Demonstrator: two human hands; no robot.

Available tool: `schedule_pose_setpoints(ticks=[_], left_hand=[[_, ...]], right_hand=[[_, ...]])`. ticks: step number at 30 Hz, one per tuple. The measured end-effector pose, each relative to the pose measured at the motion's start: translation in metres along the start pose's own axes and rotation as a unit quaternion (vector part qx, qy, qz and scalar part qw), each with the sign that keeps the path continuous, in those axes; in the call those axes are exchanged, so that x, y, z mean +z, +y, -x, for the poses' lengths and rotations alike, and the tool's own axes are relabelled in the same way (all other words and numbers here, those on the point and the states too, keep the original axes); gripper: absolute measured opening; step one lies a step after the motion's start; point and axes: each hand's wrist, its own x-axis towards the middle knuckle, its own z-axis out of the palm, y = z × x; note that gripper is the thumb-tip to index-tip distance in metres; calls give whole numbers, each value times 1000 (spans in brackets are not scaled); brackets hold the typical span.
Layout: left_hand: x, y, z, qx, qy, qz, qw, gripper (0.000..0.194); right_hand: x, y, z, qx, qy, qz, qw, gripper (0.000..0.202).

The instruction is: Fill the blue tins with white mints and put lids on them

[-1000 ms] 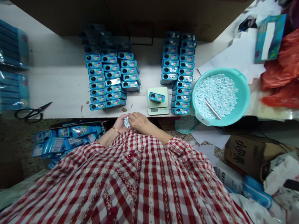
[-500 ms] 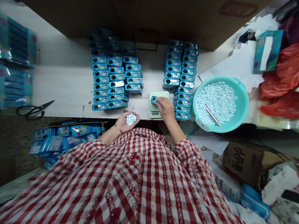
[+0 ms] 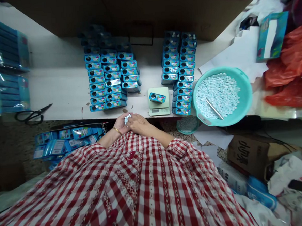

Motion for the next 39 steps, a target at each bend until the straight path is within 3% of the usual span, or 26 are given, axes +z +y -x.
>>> schedule_pose_setpoints(ticks=[9, 15, 18, 21, 23, 29, 34, 39], left_hand=[[1, -2, 0, -22, -6, 12, 1000, 28], [1, -1, -2, -16, 0, -1, 1000, 26], [0, 0, -2, -15, -4, -2, 1000, 24], [1, 0, -2, -19, -8, 1, 1000, 22], [2, 0, -2, -15, -7, 4, 1000, 21], [4, 2, 2, -1, 3, 12, 1000, 23], [-3, 8, 2, 18, 6, 28, 999, 21], [-11, 14, 6, 31, 17, 46, 998, 21]], right_hand=[[14, 10, 7, 19, 23, -41, 999, 18], [6, 18, 19, 41, 109, -30, 993, 23], [-8, 36, 28, 81, 189, -36, 978, 25], [-18, 67, 36, 163, 282, -47, 944, 25], [-20, 89, 41, 205, 308, -55, 927, 23], [-15, 126, 61, 273, 292, -64, 914, 35], [-10, 133, 69, 282, 205, -56, 936, 61], [-12, 130, 60, 275, 159, -32, 948, 43]])
